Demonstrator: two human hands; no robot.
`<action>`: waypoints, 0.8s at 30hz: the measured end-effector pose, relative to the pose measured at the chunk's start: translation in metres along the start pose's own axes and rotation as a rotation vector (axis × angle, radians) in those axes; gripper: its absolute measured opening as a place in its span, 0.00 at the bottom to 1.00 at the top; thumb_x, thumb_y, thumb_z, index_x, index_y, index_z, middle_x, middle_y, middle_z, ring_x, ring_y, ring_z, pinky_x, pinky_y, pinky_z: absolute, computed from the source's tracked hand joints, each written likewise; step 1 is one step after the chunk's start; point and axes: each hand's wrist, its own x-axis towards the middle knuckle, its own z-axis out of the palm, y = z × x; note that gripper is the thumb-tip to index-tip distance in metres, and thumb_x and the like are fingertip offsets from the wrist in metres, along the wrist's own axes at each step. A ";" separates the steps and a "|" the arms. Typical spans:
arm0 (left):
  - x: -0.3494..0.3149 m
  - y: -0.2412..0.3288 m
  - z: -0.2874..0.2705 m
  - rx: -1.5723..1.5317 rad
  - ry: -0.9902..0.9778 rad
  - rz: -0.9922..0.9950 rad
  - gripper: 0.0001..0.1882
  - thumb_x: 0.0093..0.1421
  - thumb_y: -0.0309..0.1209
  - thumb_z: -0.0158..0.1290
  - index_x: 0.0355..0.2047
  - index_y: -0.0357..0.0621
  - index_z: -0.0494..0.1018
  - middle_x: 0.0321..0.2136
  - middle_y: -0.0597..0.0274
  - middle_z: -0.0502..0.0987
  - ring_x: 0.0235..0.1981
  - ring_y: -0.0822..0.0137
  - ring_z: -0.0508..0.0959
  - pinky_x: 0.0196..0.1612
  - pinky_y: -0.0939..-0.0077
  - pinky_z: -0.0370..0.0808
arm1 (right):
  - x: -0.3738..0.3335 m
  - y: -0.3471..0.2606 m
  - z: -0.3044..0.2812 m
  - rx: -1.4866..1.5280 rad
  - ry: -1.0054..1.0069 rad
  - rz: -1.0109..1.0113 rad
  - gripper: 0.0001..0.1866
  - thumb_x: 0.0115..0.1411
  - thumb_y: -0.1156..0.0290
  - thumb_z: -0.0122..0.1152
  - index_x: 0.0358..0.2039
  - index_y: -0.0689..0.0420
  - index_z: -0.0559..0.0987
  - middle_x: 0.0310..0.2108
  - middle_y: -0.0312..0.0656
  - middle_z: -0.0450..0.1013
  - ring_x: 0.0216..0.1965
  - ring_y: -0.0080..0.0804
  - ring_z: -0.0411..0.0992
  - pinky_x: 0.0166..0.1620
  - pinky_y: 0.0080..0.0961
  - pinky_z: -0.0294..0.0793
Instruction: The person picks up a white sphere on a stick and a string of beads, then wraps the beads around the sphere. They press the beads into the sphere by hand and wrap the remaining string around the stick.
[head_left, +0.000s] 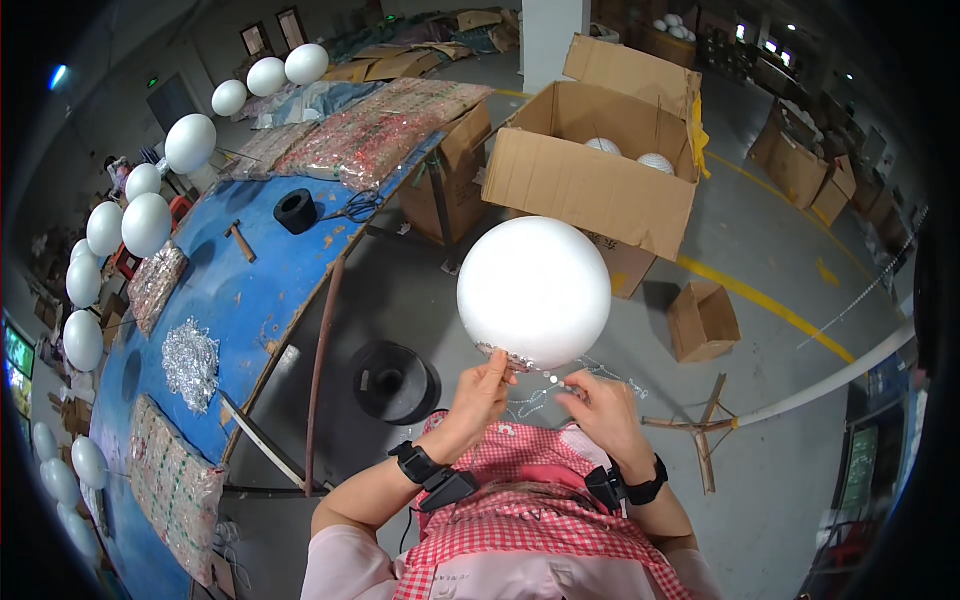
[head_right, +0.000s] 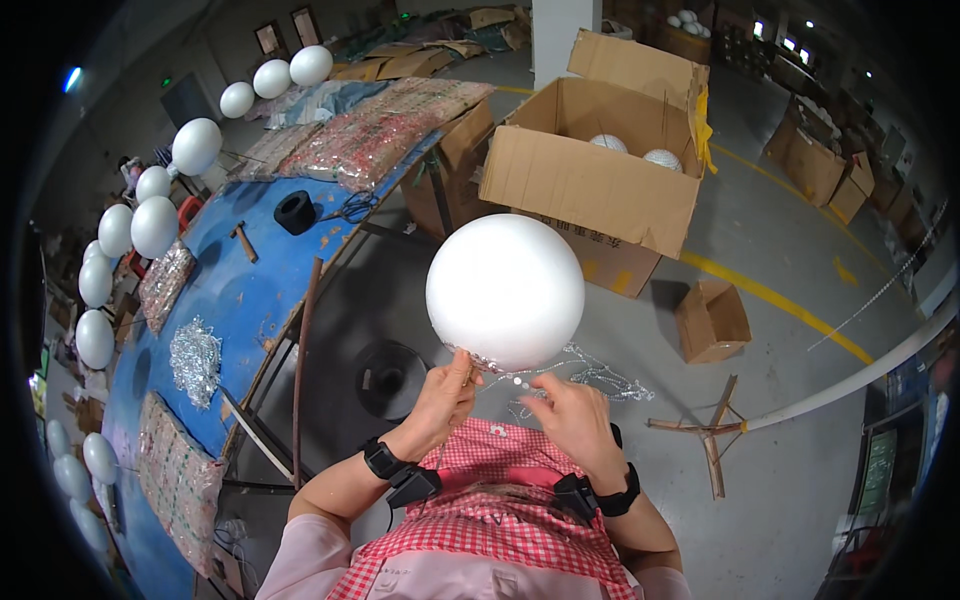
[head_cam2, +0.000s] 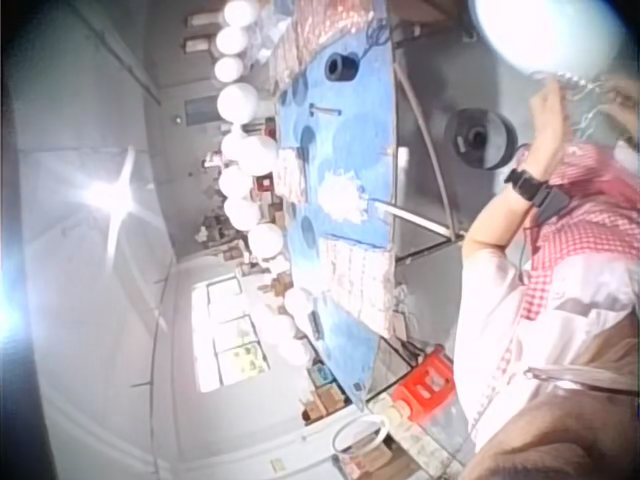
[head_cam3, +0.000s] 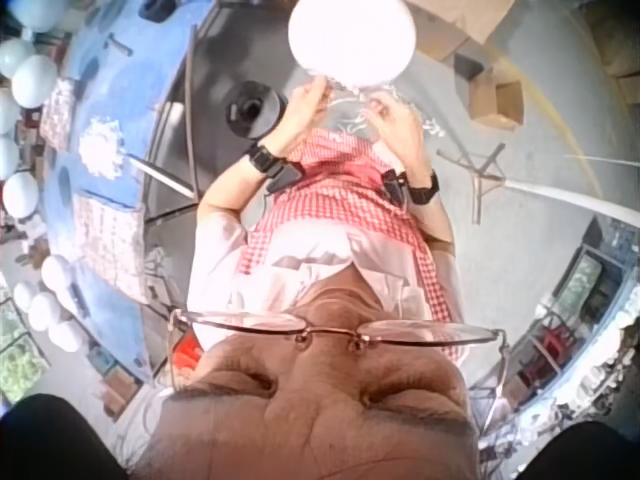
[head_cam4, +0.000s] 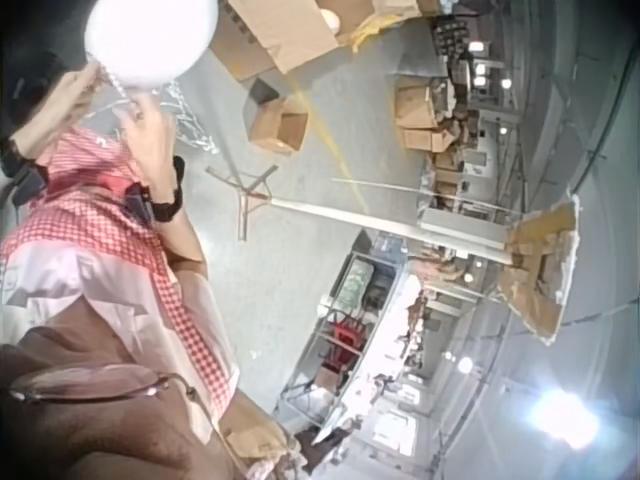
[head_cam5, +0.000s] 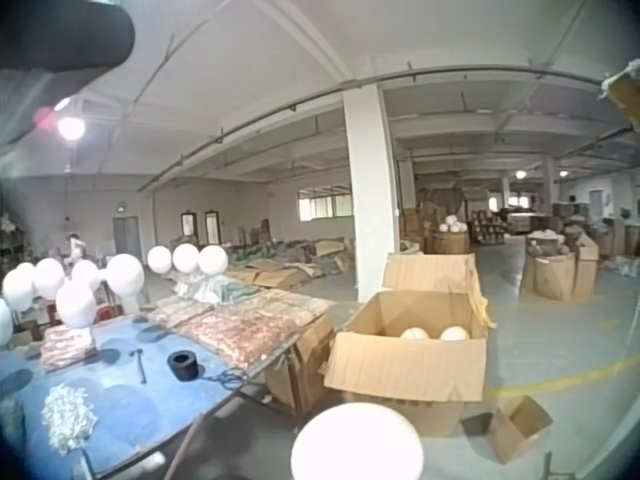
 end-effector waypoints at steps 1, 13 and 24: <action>-0.001 0.000 0.000 0.012 -0.005 -0.010 0.26 0.63 0.54 0.42 0.24 0.43 0.67 0.09 0.80 0.52 0.08 0.83 0.48 0.11 0.83 0.42 | -0.001 0.007 0.002 0.001 0.003 0.002 0.07 0.56 0.69 0.58 0.33 0.57 0.75 0.18 0.46 0.72 0.21 0.40 0.74 0.24 0.29 0.69; 0.001 -0.004 0.001 0.056 -0.026 -0.027 0.30 0.62 0.60 0.37 0.25 0.43 0.66 0.10 0.79 0.51 0.09 0.82 0.49 0.12 0.83 0.43 | -0.004 -0.002 -0.007 0.685 -0.035 0.216 0.09 0.60 0.71 0.57 0.32 0.63 0.80 0.17 0.28 0.69 0.20 0.09 0.60 0.22 0.12 0.59; -0.004 0.001 0.005 -0.043 -0.092 -0.156 0.34 0.60 0.64 0.32 0.27 0.43 0.65 0.11 0.77 0.51 0.10 0.80 0.49 0.12 0.84 0.45 | -0.001 0.009 0.017 0.294 0.215 0.121 0.06 0.53 0.69 0.63 0.28 0.58 0.79 0.13 0.43 0.68 0.12 0.27 0.68 0.19 0.23 0.63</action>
